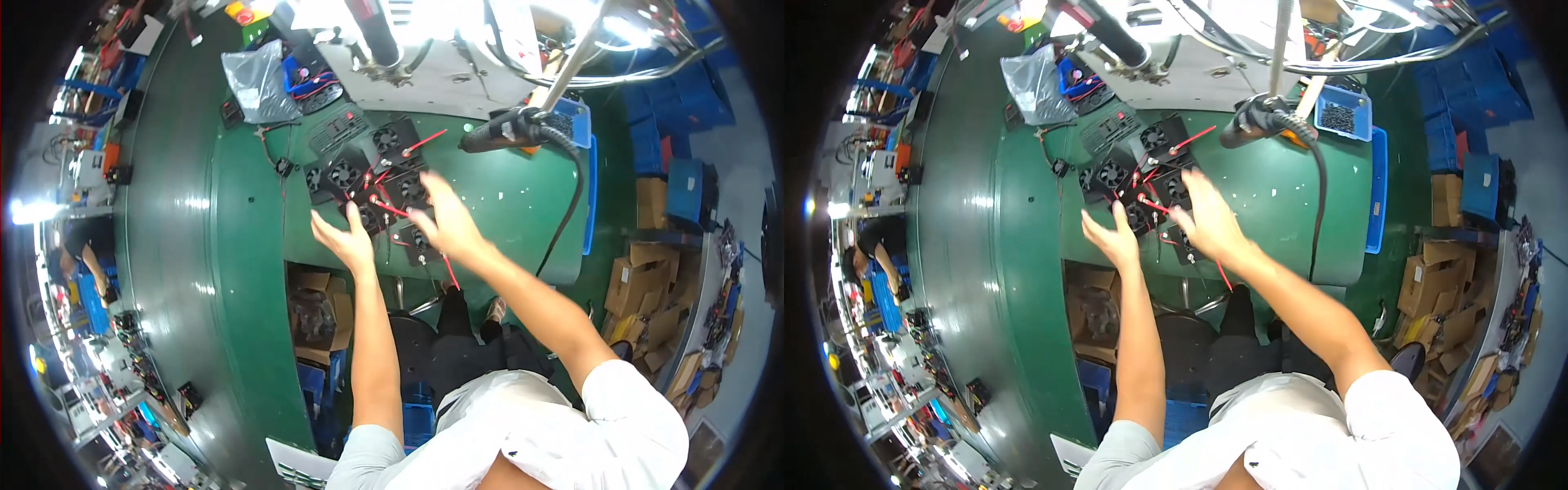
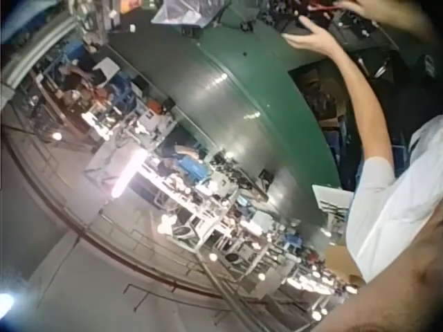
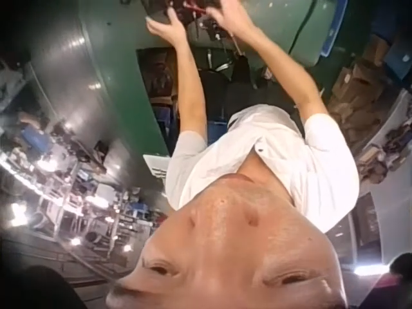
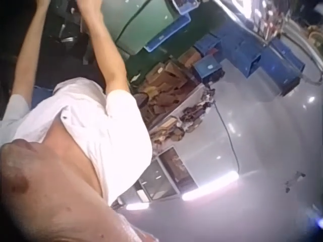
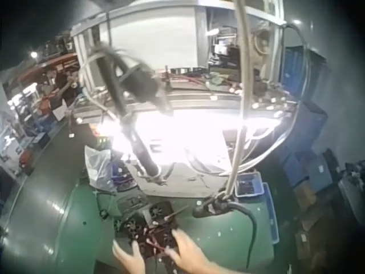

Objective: Assembling and inspecting electronic components and wiring at a factory workstation.

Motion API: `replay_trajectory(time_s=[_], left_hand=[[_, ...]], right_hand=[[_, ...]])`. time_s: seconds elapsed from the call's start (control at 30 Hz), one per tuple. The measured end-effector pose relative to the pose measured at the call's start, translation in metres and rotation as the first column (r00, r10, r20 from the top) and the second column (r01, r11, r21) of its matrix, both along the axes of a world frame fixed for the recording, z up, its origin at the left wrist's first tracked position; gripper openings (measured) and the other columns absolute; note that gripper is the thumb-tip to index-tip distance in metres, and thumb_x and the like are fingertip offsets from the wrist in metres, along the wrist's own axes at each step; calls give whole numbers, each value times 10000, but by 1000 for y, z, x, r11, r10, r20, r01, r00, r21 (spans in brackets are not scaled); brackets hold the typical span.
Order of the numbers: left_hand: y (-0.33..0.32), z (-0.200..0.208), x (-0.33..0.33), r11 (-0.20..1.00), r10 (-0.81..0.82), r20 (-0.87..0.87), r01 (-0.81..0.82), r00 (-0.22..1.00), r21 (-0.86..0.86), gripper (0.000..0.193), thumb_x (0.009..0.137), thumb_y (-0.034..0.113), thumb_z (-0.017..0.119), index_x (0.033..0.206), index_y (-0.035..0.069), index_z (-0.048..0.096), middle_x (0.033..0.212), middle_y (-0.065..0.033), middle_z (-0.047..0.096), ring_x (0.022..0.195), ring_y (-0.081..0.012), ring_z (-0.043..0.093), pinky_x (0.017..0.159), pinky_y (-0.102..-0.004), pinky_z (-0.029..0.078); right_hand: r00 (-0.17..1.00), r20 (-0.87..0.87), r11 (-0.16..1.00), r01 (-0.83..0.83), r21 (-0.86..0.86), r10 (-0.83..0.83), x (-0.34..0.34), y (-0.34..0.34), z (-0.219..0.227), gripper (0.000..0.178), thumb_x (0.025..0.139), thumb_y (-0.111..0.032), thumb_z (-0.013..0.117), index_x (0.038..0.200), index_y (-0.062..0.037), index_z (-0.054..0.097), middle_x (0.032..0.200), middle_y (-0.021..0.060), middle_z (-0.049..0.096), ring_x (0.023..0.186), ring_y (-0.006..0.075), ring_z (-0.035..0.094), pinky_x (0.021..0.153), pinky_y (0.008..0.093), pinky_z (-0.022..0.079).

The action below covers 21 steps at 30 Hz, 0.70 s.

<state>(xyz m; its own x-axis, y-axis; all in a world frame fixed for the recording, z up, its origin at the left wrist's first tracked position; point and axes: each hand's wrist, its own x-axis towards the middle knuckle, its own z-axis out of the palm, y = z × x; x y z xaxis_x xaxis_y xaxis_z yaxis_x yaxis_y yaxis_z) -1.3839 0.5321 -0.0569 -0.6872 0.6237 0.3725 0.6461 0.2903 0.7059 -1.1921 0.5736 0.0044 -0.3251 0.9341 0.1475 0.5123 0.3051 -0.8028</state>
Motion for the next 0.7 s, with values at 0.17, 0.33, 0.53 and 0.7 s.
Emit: replay_trajectory(time_s=[0.17, 0.33, 0.53, 0.7], left_hand=[[-70, 28, 122, 850, -428, 163, 458, 889, -261, 913, 706, 304, 798, 1426, 49, 297, 1446, -288, 190, 1344, -453, 214, 1092, -506, 224], [-77, -24, 129, 849, -494, -190, 423, 848, -317, 703, 764, 125, 691, 1380, 2, 376, 1269, -234, 397, 1033, -333, 506, 864, -428, 420], [-62, 7, 122, 753, -645, -486, 601, 590, -269, 902, 760, 494, 677, 1375, -70, 336, 1242, -314, 490, 1111, -464, 481, 916, -512, 399], [-146, 24, 213, 877, -390, -744, 466, 543, -120, 546, 747, 311, 687, 1164, 11, 501, 1069, -247, 537, 962, -399, 534, 826, -469, 442]], right_hand=[[1000, -21, 939, -22, -342, 16, 110, -117, 39, 469, 848, -151, 649, 1250, 22, 482, 1180, 221, 570, 1068, 338, 582, 914, 384, 468], [964, 256, 796, 102, -596, 68, 197, -232, 24, 472, 904, -253, 553, 1318, -63, 432, 1240, 153, 547, 1133, 325, 534, 931, 439, 449], [780, 479, 590, 622, -515, -404, 301, -419, -21, 421, 879, -252, 576, 1244, -75, 461, 1136, 164, 579, 1060, 364, 566, 893, 465, 452], [505, 594, 108, 810, -576, -627, 337, -619, -55, 349, 833, -254, 584, 1126, -67, 551, 1045, 181, 613, 1002, 375, 598, 814, 488, 487]])
